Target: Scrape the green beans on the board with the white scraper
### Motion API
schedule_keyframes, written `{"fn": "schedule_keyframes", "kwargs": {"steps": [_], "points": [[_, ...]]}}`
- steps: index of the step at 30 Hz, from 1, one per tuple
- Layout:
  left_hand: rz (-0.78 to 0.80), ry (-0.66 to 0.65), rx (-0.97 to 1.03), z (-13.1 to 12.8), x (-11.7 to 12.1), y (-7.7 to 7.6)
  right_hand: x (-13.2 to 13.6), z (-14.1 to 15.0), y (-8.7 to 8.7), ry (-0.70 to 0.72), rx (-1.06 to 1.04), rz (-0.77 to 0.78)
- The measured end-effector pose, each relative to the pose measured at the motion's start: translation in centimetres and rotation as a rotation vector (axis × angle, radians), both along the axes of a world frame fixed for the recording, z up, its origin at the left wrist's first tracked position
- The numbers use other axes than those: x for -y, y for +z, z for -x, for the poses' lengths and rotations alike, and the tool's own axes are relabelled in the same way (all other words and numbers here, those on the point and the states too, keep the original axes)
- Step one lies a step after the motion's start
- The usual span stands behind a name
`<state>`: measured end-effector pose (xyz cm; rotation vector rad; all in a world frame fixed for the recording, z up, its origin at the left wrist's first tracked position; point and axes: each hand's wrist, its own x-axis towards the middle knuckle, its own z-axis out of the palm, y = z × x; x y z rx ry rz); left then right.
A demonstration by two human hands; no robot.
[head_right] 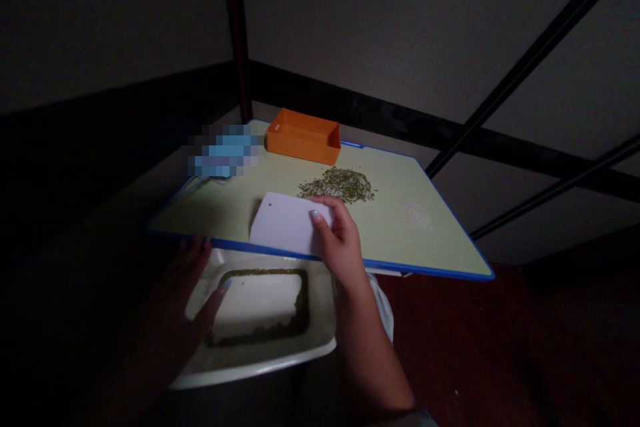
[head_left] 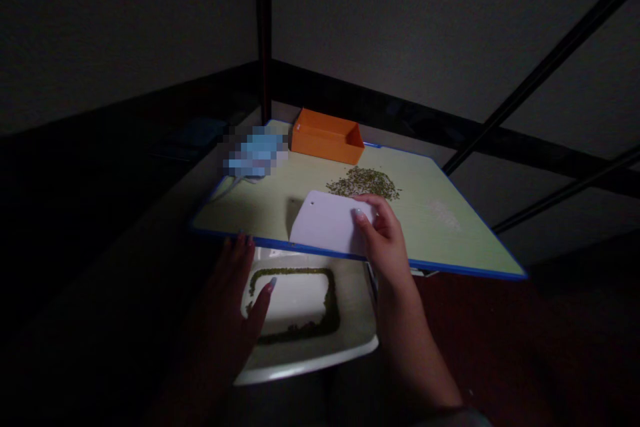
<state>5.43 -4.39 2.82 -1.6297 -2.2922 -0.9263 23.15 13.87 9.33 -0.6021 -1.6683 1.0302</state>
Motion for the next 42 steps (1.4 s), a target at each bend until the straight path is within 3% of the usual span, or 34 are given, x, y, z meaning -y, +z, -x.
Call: {"fn": "schedule_keyframes", "kwargs": {"steps": [5,9,12,18,24,27,33,42], "points": [[-0.009,0.003,0.010,0.0,0.0,0.0,0.1,-0.4,0.1,0.023,0.021,-0.012],[0.005,-0.002,0.032,0.0,0.1,0.1,-0.1,-1.1,0.3,-0.042,0.022,-0.029],[0.008,0.006,0.051,0.0,0.1,0.2,-0.4,-2.1,0.5,-0.156,0.021,-0.037],[0.010,0.013,0.091,0.0,0.0,0.4,-0.4,-4.5,1.6,-0.537,0.031,-0.190],[0.051,0.029,0.143,0.5,0.1,0.2,0.7,-5.1,2.4,-0.648,0.064,-0.351],[0.078,0.041,0.168,0.8,0.0,0.2,1.0,-4.7,2.2,-0.646,0.105,-0.359],[0.091,0.045,0.202,1.1,-0.2,0.4,-0.2,-3.5,0.8,-0.456,0.082,-0.235],[0.117,0.051,0.206,1.5,0.1,0.7,-1.5,-2.7,-0.4,-0.408,-0.030,-0.096]]}}
